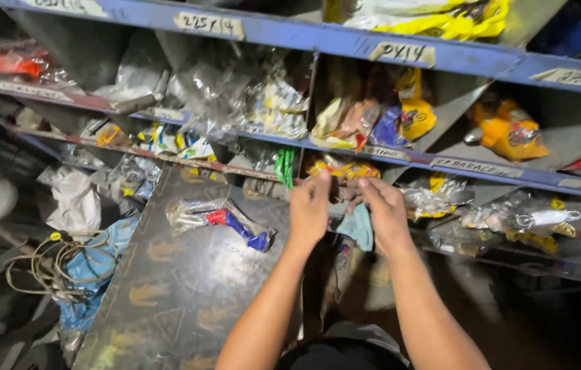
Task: The person wipes small black bottles with a cloth and places them into a white crate, then moves the crate to a shelf. The person then picks up several packaged parts from a shelf, wipes them with the cloth, and places them on the table.
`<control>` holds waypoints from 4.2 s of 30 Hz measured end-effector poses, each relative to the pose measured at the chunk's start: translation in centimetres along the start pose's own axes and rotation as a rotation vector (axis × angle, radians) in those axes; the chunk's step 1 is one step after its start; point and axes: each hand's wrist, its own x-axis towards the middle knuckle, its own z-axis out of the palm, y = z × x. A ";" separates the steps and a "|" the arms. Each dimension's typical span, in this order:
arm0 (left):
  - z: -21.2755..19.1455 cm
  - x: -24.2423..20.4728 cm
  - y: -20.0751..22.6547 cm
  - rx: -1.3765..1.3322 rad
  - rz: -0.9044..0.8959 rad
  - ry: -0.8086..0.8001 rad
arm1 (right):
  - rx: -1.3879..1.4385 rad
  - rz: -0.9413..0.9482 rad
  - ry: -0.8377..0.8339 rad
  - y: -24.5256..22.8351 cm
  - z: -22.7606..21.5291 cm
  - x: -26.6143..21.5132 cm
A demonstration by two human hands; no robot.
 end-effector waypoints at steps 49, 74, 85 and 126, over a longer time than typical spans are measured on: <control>-0.9 0.8 4.8 0.078 0.455 0.124 | 0.444 0.393 -0.036 -4.3 5.1 1.7; -10.7 -11.0 -0.1 0.153 0.315 0.117 | 0.381 0.377 0.143 0.5 11.1 -13.9; -14.1 -12.7 -0.8 -0.153 0.056 0.030 | 0.115 0.391 -0.031 5.3 11.7 -17.9; -16.2 3.3 -16.8 0.070 -0.683 0.410 | -0.849 0.127 -0.602 27.0 16.5 6.1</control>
